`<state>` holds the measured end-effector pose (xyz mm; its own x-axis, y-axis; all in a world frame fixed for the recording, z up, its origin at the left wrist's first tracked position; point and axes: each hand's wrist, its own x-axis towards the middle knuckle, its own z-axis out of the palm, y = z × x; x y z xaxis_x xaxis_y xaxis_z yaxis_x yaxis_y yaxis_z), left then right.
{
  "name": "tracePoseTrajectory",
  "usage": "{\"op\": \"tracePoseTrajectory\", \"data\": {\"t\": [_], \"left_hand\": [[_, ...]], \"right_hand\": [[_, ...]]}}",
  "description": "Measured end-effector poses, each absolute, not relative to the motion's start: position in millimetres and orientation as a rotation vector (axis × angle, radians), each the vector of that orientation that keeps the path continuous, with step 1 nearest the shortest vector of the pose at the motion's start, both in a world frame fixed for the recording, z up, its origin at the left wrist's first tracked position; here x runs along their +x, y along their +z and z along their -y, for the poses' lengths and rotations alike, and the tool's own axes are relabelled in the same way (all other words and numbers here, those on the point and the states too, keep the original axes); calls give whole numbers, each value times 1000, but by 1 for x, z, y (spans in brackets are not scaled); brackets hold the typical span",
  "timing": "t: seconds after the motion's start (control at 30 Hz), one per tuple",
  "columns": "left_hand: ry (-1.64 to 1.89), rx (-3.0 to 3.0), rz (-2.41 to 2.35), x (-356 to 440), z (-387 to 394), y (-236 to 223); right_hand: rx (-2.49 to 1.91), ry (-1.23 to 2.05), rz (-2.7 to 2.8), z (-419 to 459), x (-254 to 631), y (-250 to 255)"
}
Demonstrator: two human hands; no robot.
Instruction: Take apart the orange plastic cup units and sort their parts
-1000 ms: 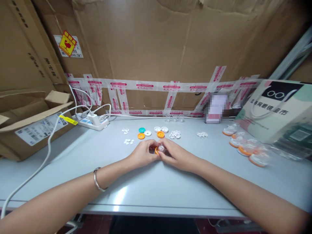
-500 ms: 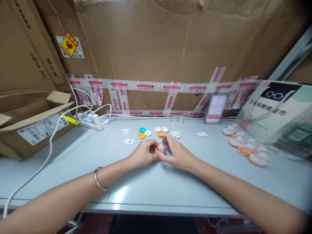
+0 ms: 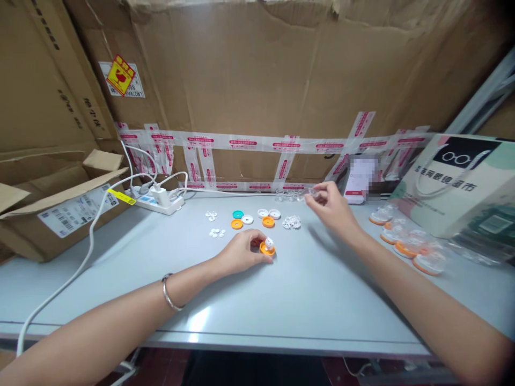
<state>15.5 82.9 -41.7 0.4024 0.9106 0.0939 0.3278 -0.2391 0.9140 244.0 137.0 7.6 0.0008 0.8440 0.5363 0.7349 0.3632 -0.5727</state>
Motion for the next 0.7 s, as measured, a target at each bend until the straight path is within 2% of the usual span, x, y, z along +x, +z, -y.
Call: {"op": "tracePoseTrajectory", "data": {"t": [0.2,0.47,0.7], "left_hand": [[811,1828,-1096,12,-82,-42],[806,1866,-1081,10,-82,-39],[789,1913,-1060,9,-82,-36]], "right_hand": [[-1961,-104,1925,-204,296,-5],[-2043,-87,1926,-242,295,-23],[-1942,-56,1822,-245,295,-26]]}}
